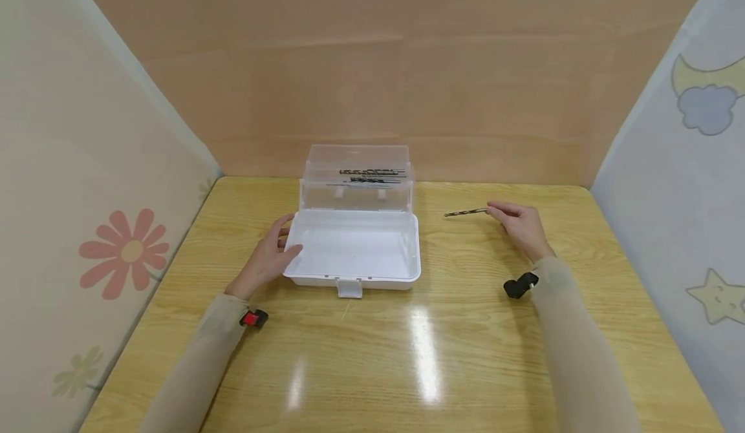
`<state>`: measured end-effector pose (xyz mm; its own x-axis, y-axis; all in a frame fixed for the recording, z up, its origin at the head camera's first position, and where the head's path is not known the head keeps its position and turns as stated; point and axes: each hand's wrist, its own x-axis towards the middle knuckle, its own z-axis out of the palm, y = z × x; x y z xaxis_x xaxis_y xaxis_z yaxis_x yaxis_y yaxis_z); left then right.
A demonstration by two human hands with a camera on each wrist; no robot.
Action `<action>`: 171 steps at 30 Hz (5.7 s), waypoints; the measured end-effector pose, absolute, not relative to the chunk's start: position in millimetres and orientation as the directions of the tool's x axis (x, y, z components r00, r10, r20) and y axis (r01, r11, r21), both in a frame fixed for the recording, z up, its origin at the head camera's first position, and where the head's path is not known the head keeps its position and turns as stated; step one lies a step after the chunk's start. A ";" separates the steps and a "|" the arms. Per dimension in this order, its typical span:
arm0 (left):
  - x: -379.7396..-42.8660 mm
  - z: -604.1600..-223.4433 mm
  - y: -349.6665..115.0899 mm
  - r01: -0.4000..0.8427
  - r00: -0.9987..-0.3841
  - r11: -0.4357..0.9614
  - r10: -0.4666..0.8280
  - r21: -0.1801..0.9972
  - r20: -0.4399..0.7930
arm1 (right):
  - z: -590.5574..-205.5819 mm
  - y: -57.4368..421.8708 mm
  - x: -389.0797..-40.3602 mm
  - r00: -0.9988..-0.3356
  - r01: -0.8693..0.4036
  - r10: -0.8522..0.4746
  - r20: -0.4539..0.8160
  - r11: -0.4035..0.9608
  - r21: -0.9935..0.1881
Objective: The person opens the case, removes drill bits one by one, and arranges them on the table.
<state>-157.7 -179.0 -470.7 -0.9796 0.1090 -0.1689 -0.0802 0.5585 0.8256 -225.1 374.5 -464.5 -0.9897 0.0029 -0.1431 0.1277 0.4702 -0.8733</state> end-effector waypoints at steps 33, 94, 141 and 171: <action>-158.2 -472.2 -181.4 -0.063 -0.979 0.550 0.127 0.832 -0.159 | -486.6 389.4 -226.7 -0.997 0.061 0.021 -0.072 0.778 -0.625; -155.5 -470.0 -177.1 0.067 -0.996 0.726 0.088 0.685 0.004 | -476.7 389.8 -227.2 -0.994 0.082 0.012 -0.110 0.747 -0.660; -153.1 -470.2 -172.5 0.008 -0.996 0.658 0.076 0.753 -0.056 | -340.8 204.4 -284.4 -0.961 -0.113 -0.255 -0.105 0.710 -0.695; -149.1 -469.0 -168.6 -0.015 -0.994 0.618 0.077 0.786 -0.080 | -358.0 172.1 -304.2 -0.876 -0.263 -0.454 -0.164 0.734 -0.626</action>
